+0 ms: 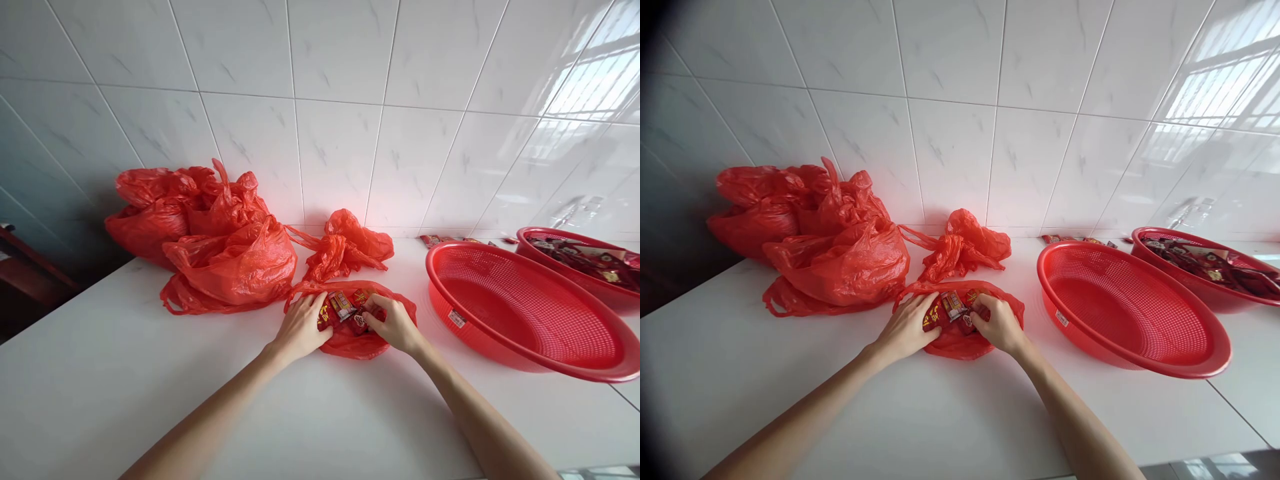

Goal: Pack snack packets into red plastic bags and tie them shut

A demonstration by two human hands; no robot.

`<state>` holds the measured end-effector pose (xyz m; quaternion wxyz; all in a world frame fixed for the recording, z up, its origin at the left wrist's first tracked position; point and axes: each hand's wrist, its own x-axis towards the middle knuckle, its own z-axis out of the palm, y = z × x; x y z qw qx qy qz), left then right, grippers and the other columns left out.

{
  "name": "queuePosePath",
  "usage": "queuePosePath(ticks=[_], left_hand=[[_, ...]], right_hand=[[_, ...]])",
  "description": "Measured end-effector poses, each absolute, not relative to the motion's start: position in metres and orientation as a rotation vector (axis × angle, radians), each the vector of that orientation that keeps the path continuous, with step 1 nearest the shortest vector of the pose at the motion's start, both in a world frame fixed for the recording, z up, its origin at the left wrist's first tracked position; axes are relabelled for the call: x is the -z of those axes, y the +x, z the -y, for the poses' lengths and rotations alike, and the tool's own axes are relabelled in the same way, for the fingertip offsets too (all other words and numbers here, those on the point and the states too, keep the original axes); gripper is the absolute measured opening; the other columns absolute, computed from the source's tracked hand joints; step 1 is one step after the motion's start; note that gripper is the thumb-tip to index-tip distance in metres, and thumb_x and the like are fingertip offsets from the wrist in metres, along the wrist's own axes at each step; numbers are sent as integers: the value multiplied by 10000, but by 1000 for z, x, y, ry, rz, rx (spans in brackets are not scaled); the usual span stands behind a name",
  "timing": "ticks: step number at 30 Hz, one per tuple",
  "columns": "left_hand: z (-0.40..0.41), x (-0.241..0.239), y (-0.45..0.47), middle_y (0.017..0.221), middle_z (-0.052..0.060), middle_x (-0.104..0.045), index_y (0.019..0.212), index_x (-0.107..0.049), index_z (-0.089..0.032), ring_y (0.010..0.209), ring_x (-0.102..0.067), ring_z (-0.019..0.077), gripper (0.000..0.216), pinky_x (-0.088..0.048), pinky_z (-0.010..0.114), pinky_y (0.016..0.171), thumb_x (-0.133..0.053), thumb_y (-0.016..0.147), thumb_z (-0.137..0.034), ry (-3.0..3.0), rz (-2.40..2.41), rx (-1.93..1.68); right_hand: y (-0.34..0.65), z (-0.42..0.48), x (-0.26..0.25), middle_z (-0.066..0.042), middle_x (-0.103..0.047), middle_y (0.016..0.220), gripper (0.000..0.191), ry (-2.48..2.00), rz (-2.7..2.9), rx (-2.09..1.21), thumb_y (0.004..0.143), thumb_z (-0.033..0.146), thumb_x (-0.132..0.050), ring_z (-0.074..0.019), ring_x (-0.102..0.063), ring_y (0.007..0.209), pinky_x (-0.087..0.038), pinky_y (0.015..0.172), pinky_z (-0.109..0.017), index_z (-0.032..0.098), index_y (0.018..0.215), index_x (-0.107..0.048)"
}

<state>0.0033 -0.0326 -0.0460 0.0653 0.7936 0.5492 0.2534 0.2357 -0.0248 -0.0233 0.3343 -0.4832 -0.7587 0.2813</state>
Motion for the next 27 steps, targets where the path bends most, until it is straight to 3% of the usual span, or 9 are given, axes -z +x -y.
queuePosePath(ticks=[7,15,20,24,27], left_hand=[[32,40,5,1147,75,-670,1341,-554,-254,1122,-636,298,647,-518,479,989,-719,721,-178,2316,-1504,-966],[29,39,8,1176,68,-688,1206,-609,-251,1137,-638,269,410,-511,447,1004,-725,828,-359,2097,-1476,-1275],[29,44,8,1029,52,-714,1048,-676,-240,1024,-675,255,294,-545,423,935,-717,827,-430,2116,-1471,-1163],[28,49,8,1115,73,-732,1116,-661,-215,1103,-677,251,277,-534,441,981,-563,904,-364,2108,-1370,-1086],[28,47,7,1183,66,-735,1157,-641,-221,1135,-673,249,298,-523,442,1007,-546,889,-310,2066,-1359,-1046]], right_hand=[[234,22,29,-47,-673,813,138,-1249,2056,-640,847,325,-538,-198,-595,709,-467,660,-337,226,781,-607],[232,26,23,-14,-662,725,140,-1213,1874,-882,872,314,-492,-189,-619,650,-497,614,-326,242,753,-505],[231,26,23,9,-616,674,144,-1228,1782,-902,843,334,-503,-167,-572,601,-472,565,-298,241,736,-482],[231,25,23,1,-600,681,159,-1237,1799,-818,842,350,-496,-162,-524,612,-443,569,-295,236,731,-489],[230,25,24,3,-591,681,176,-1216,1730,-835,847,378,-508,-164,-529,621,-454,571,-298,240,742,-484]])
